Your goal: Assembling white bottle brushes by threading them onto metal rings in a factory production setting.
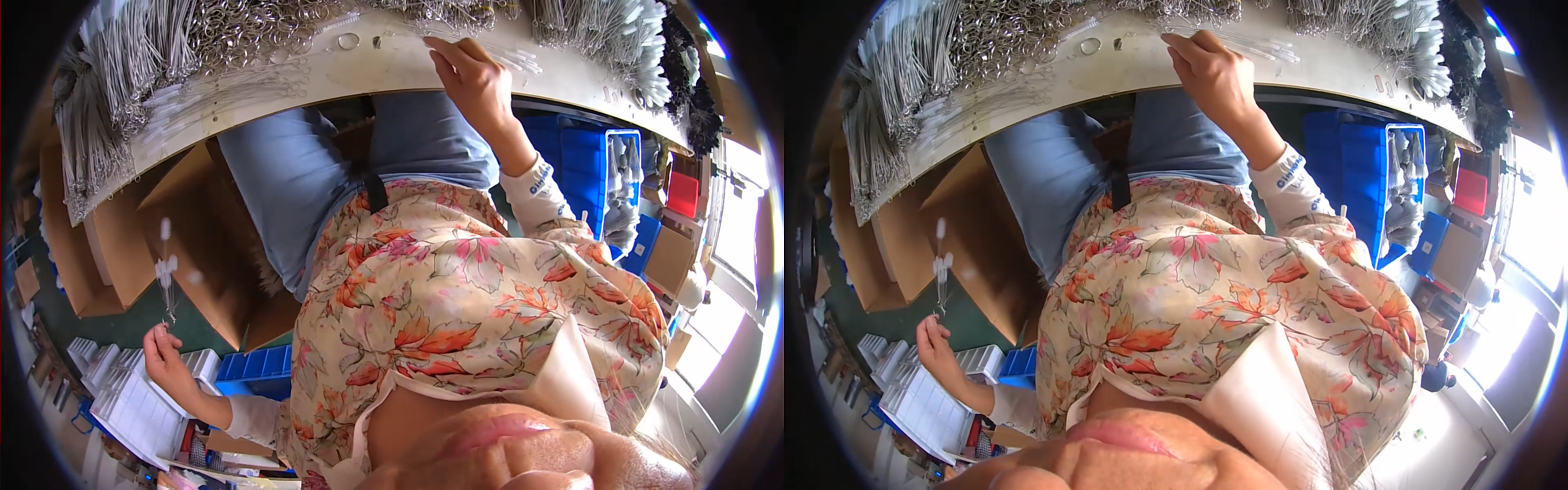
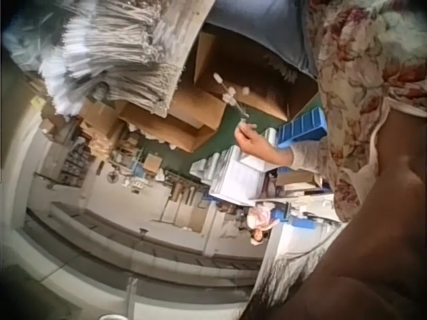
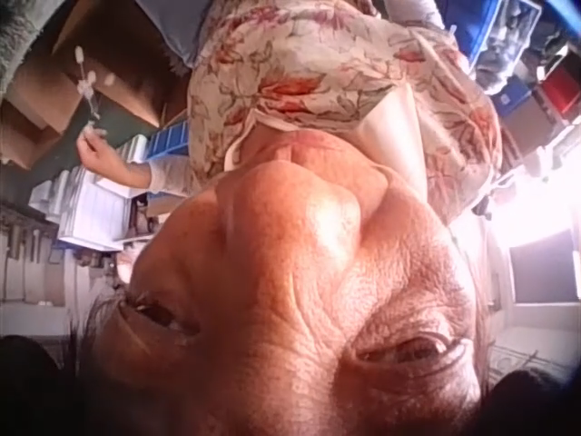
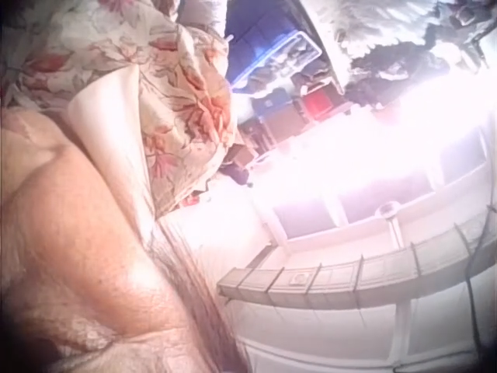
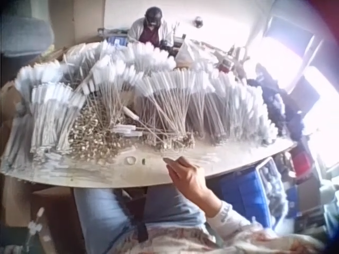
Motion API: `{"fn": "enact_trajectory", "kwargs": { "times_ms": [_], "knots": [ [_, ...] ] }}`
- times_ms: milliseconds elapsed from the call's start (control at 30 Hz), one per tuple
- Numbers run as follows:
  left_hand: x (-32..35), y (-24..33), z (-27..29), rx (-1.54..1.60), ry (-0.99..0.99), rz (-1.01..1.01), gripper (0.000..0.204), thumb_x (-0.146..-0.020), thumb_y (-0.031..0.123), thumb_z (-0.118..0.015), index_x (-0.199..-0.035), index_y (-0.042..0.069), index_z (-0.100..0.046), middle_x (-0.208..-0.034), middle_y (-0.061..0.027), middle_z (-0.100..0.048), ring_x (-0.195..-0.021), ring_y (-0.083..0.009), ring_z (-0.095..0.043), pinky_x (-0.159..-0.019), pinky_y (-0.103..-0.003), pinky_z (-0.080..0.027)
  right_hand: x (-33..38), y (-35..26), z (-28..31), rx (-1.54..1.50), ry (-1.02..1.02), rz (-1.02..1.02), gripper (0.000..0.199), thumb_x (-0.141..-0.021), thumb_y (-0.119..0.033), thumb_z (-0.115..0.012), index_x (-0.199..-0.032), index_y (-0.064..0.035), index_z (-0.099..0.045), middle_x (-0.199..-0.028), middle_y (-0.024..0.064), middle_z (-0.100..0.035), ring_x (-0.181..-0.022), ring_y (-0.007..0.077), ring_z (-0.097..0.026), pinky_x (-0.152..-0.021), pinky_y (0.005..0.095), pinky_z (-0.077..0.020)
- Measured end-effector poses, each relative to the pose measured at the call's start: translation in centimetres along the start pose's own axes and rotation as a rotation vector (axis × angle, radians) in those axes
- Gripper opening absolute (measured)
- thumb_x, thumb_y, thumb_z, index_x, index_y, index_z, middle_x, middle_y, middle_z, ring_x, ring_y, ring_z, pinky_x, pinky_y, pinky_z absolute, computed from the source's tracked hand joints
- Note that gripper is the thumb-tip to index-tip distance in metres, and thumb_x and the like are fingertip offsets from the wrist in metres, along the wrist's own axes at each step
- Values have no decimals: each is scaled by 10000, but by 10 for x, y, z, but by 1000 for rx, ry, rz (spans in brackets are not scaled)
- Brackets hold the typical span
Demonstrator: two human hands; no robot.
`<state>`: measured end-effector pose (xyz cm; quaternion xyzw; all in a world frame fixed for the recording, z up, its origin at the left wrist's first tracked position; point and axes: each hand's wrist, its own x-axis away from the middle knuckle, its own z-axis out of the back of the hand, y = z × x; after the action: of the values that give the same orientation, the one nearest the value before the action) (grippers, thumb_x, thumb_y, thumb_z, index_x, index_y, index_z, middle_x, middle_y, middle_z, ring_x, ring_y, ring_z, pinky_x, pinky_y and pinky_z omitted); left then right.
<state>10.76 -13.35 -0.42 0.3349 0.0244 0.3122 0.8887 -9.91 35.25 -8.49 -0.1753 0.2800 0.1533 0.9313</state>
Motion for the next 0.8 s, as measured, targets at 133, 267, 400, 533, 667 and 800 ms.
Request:
{"fn": "enact_trajectory", "kwargs": {
  "times_ms": [133,267,400,533,667,800],
  "knots": [
    [-5,22,-6,-18,-67,-93,145,-895,133,-566,-899,-7,-603,-665,1,-497,-632,-72,-434,-582,-197,-354,2,7,-17,62,4,21,215,-780,-141,-650,-992,-171,-666,-714,4,-542,-545,205,-588,-486,299,-490],
    [6,24,-18,132,-163,-92,87,-869,66,-590,-908,-11,-601,-731,0,-545,-666,-64,-462,-612,-190,-383,-9,-1,-21,83,-52,19,194,-827,-155,-623,-1017,-173,-659,-753,17,-577,-603,215,-605,-523,318,-491],
    [31,45,-16,179,-182,-148,82,-856,22,-584,-930,-13,-593,-808,-1,-573,-733,-54,-505,-660,-180,-410,-17,-8,-28,96,-170,-9,108,-865,-194,-563,-931,-194,-648,-814,22,-597,-667,244,-623,-538,327,-500],
    [28,72,-36,312,-141,-219,74,-834,19,-618,-900,-11,-604,-799,3,-583,-704,-36,-504,-623,-171,-405,-12,9,-20,233,-191,72,176,-854,-104,-527,-987,-187,-608,-929,1,-609,-741,215,-628,-569,327,-505],
    [27,75,-40,352,-99,-259,90,-827,47,-643,-893,-10,-618,-789,15,-602,-658,-24,-497,-580,-165,-389,-21,-12,15,291,26,256,66,-850,-126,-595,-887,-165,-632,-862,-10,-613,-760,172,-607,-601,293,-498],
    [30,73,-42,443,-52,-266,88,-834,65,-649,-892,2,-629,-761,26,-586,-617,-9,-456,-549,-158,-355,-46,-47,50,146,159,492,63,-874,-114,-588,-910,-67,-609,-885,29,-635,-783,140,-614,-599,243,-502]
  ]
}}
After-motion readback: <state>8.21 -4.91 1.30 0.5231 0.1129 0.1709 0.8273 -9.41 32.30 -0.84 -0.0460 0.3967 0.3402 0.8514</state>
